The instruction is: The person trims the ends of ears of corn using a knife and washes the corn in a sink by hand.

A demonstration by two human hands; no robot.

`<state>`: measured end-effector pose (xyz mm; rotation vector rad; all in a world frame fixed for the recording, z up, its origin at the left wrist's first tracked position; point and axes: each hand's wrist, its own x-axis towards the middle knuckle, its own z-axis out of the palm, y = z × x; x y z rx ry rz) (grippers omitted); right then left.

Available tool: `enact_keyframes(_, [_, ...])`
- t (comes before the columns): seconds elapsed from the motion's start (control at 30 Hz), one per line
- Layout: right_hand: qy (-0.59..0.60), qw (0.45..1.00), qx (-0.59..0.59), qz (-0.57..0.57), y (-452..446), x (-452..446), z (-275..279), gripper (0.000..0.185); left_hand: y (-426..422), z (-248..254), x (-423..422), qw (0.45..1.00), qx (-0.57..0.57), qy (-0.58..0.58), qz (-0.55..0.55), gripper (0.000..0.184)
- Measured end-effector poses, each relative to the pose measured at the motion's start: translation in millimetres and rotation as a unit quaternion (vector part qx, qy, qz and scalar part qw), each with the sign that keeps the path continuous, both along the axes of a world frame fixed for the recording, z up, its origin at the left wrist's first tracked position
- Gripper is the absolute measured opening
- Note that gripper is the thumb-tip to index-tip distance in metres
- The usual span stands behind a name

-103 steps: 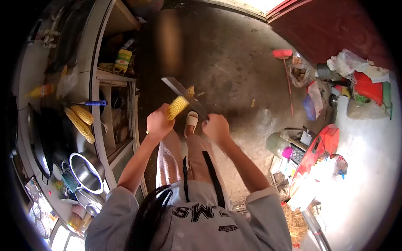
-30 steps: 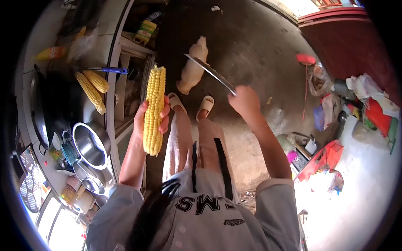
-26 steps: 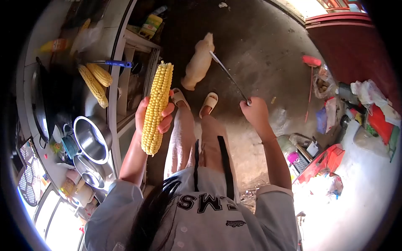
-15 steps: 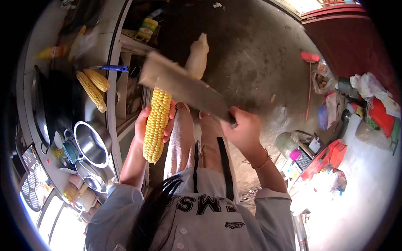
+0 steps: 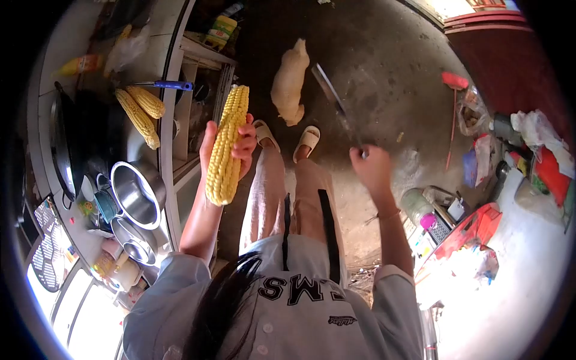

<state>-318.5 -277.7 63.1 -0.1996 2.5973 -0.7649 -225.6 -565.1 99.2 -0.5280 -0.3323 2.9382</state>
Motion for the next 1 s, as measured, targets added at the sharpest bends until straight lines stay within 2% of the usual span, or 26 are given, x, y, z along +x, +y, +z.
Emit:
enact_keyframes(0.07, [-0.023, 1.0, -0.013, -0.01, -5.8, 13.0, 5.6, 0.024, -1.7, -2.0, -7.4, 0.981, 0.148, -0.111, 0.055, 0.053])
enact_keyframes(0.1, [-0.049, 0.998, -0.025, -0.027, -10.4, 22.8, 8.6, 0.023, -2.5, 0.1, -10.9, 0.969, 0.192, -0.138, 0.072, 0.037])
enact_keyframes(0.13, [-0.053, 0.998, -0.026, -0.023, -13.9, 31.3, 12.1, 0.023, -2.3, -1.8, -13.1, 0.969, 0.191, -0.14, 0.076, 0.037])
enact_keyframes(0.2, [-0.07, 0.99, -0.11, -0.061, -22.7, 44.4, 22.9, 0.021, -2.8, -5.9, -19.8, 0.959, 0.144, -0.208, 0.128, 0.023])
enact_keyframes(0.23, [-0.09, 0.987, -0.109, -0.075, -29.6, 48.1, 34.9, 0.022, -2.8, -8.5, -21.7, 0.955, 0.146, -0.216, 0.143, 0.018])
enact_keyframes(0.47, [-0.131, 0.968, -0.193, -0.089, -54.4, 65.6, 69.0, 0.024, 1.8, -16.4, -24.7, 0.957, 0.107, -0.227, 0.148, 0.02])
enact_keyframes(0.53, [-0.131, 0.966, -0.209, -0.074, -59.0, 62.0, 70.1, 0.024, 3.7, -9.4, -24.1, 0.948, -0.017, -0.273, 0.163, 0.025])
enact_keyframes(0.6, [-0.146, 0.963, -0.206, -0.094, -62.3, 58.1, 66.3, 0.024, -1.5, -16.4, -16.4, 0.944, -0.071, -0.286, 0.147, 0.028])
enact_keyframes(0.67, [-0.142, 0.968, -0.196, -0.061, -50.7, 59.5, 51.1, 0.023, -7.4, -12.5, -8.3, 0.938, -0.115, -0.285, 0.158, 0.035])
enact_keyframes(0.7, [-0.155, 0.963, -0.199, -0.094, -42.2, 63.0, 39.4, 0.024, -10.3, -7.7, -2.6, 0.936, -0.116, -0.28, 0.18, 0.035])
enact_keyframes(0.73, [-0.17, 0.956, -0.203, -0.125, -39.3, 63.6, 35.0, 0.025, -13.9, -2.1, 5.1, 0.924, -0.179, -0.292, 0.172, 0.035])
enact_keyframes(0.77, [-0.172, 0.958, -0.208, -0.101, -42.3, 60.5, 39.1, 0.025, -17.9, 3.2, 13.5, 0.907, -0.24, -0.306, 0.165, 0.035])
enact_keyframes(0.8, [-0.2, 0.947, -0.21, -0.137, -47.2, 57.7, 44.9, 0.026, -23.2, 2.0, 26.7, 0.902, -0.24, -0.306, 0.189, 0.035])
enact_keyframes(0.83, [-0.227, 0.935, -0.21, -0.173, -51.0, 55.5, 49.6, 0.028, -28.1, -4.6, 43.6, 0.915, -0.269, -0.244, 0.175, 0.036])
enact_keyframes(0.87, [-0.227, 0.939, -0.212, -0.15, -54.4, 54.0, 51.1, 0.028, -32.9, -3.8, 58.9, 0.923, -0.298, -0.182, 0.161, 0.043])
enact_keyframes(0.9, [-0.229, 0.938, -0.211, -0.152, -56.7, 53.2, 49.9, 0.028, -35.8, 0.0, 74.8, 0.895, -0.343, -0.247, 0.144, 0.05])
enact_keyframes(0.93, [-0.233, 0.937, -0.21, -0.153, -55.8, 54.2, 48.1, 0.029, -35.8, 5.0, 92.0, 0.894, -0.35, -0.214, 0.179, 0.055])
enact_keyframes(1.0, [-0.255, 0.932, -0.208, -0.152, -55.3, 53.3, 43.9, 0.026, -34.1, 20.9, 134.3, 0.907, -0.251, -0.235, 0.243, 0.057])
